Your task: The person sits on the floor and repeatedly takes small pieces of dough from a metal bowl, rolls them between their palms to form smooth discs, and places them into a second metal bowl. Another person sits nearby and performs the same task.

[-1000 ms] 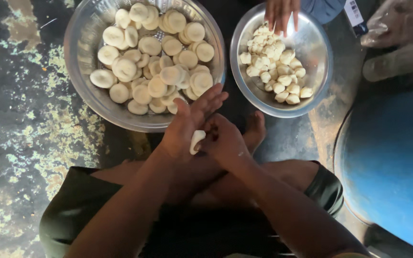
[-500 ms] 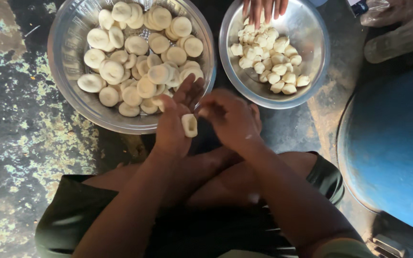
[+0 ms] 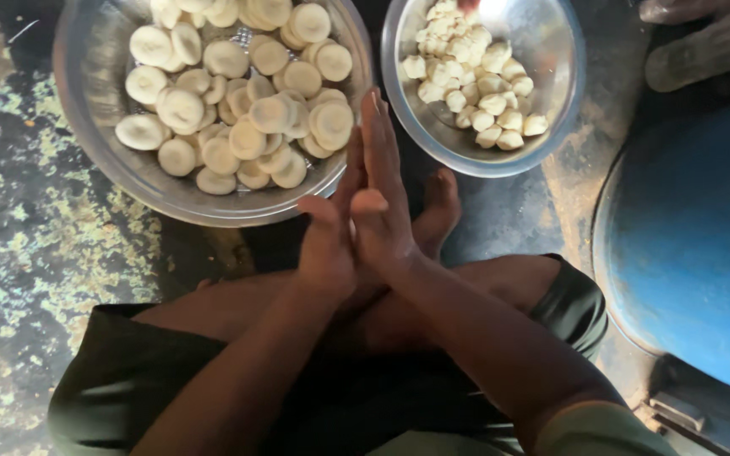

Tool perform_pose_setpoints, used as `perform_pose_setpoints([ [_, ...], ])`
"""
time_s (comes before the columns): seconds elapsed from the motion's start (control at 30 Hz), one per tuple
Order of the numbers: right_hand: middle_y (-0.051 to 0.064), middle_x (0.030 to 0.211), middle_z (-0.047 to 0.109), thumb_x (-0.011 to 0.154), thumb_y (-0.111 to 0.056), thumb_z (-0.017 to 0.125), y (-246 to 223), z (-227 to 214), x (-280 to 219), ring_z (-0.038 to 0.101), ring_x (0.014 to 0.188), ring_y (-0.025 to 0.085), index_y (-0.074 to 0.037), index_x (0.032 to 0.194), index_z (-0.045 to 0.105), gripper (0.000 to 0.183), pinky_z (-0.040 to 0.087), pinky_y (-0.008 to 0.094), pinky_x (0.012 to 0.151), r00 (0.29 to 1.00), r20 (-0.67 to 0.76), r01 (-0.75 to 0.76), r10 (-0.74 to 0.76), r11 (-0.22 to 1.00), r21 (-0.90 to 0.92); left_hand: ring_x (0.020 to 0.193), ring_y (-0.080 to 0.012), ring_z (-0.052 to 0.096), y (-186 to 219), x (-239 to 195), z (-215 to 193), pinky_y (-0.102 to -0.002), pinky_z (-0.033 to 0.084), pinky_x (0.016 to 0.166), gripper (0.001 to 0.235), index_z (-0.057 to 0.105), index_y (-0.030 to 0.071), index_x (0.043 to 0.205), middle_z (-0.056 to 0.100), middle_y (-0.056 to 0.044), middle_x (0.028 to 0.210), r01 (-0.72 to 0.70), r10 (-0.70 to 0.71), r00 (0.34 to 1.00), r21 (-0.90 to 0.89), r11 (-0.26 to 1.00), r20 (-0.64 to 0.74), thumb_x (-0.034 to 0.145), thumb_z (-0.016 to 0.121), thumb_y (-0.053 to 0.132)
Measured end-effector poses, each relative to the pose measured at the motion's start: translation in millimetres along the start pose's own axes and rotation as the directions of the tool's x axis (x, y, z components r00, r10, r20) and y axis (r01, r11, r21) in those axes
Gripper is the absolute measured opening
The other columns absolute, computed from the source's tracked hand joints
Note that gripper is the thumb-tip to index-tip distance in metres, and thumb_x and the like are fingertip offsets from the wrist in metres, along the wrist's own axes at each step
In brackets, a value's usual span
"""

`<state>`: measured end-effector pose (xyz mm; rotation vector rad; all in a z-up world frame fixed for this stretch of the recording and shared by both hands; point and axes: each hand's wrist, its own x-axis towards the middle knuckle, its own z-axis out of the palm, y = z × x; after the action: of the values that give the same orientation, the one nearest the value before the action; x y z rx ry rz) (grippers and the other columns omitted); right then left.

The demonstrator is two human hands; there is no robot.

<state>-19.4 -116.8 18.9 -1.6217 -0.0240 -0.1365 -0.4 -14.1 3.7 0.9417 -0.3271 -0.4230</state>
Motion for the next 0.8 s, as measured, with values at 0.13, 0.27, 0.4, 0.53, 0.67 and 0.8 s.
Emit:
perform_pose_setpoints([
  [0.13, 0.02, 0.177, 0.019, 0.104, -0.072, 0.028, -23, 17, 7, 0.017, 0.169, 0.031, -0.002, 0.167, 0.017, 0.094, 0.022, 0.05, 0.137, 0.997, -0.013, 0.076, -0.081, 0.968, -0.241, 0.165, -0.0307, 0.017, 21, 0, 0, -0.04, 0.017, 0.133, 0.1, 0.004, 0.004, 0.17, 0.015, -0.018, 0.178, 0.02, -0.019, 1.0, -0.136, 0.99, 0.012, 0.104, 0.026, 0.076],
  [0.27, 0.021, 0.167, 0.028, 0.099, -0.067, 0.043, -35, 66, 7, 0.034, 0.157, 0.032, 0.002, 0.16, 0.02, 0.095, 0.038, 0.05, 0.127, 0.865, -0.439, 0.084, -0.241, 0.934, -0.347, 0.164, -0.0302, 0.012, 20, -4, 4, -0.039, 0.018, 0.131, 0.088, -0.004, 0.007, 0.166, 0.005, -0.017, 0.177, -0.009, 0.026, 0.998, 0.289, 0.957, -0.053, 0.109, 0.027, 0.066],
  [0.4, 0.023, 0.161, 0.031, 0.098, -0.065, 0.056, -25, 74, 10, 0.045, 0.149, 0.032, 0.006, 0.157, 0.019, 0.099, 0.047, 0.047, 0.12, 0.647, -0.701, 0.069, -0.299, 0.939, -0.337, 0.165, -0.0326, 0.016, 13, -5, 10, -0.038, 0.017, 0.132, 0.085, -0.005, 0.007, 0.167, 0.01, -0.02, 0.177, -0.035, 0.035, 0.999, 0.272, 0.962, 0.002, 0.111, 0.02, 0.065],
  [0.53, 0.022, 0.17, 0.012, 0.107, -0.064, 0.036, -8, 30, -4, 0.022, 0.161, 0.022, 0.004, 0.163, 0.009, 0.091, 0.024, 0.04, 0.131, 0.965, -0.121, 0.226, -0.231, 0.973, -0.056, 0.167, -0.0307, 0.009, 16, -2, 4, -0.038, 0.015, 0.134, 0.103, -0.009, 0.006, 0.17, 0.003, -0.019, 0.18, 0.002, 0.008, 0.994, 0.104, 0.995, -0.104, 0.102, 0.01, 0.081],
  [0.67, 0.025, 0.175, 0.007, 0.109, -0.063, 0.032, 20, 16, -14, 0.016, 0.165, 0.025, 0.003, 0.165, 0.008, 0.09, 0.02, 0.041, 0.134, 0.994, -0.068, 0.102, -0.083, 0.926, 0.364, 0.16, -0.0353, 0.025, 14, -11, 0, -0.037, 0.029, 0.127, 0.094, -0.01, 0.004, 0.165, 0.011, -0.024, 0.174, -0.09, 0.173, 0.979, 0.539, 0.838, -0.105, 0.109, 0.023, 0.072],
  [0.8, 0.028, 0.178, 0.006, 0.108, -0.063, 0.032, 27, 18, -15, 0.014, 0.167, 0.032, 0.002, 0.167, 0.009, 0.091, 0.02, 0.044, 0.133, 0.989, -0.141, 0.045, 0.037, 0.84, 0.541, 0.159, -0.0356, 0.023, 11, -12, 8, -0.036, 0.024, 0.129, 0.089, -0.007, 0.003, 0.167, 0.011, -0.026, 0.175, -0.094, 0.115, 0.993, 0.397, 0.913, -0.03, 0.112, 0.024, 0.067],
])
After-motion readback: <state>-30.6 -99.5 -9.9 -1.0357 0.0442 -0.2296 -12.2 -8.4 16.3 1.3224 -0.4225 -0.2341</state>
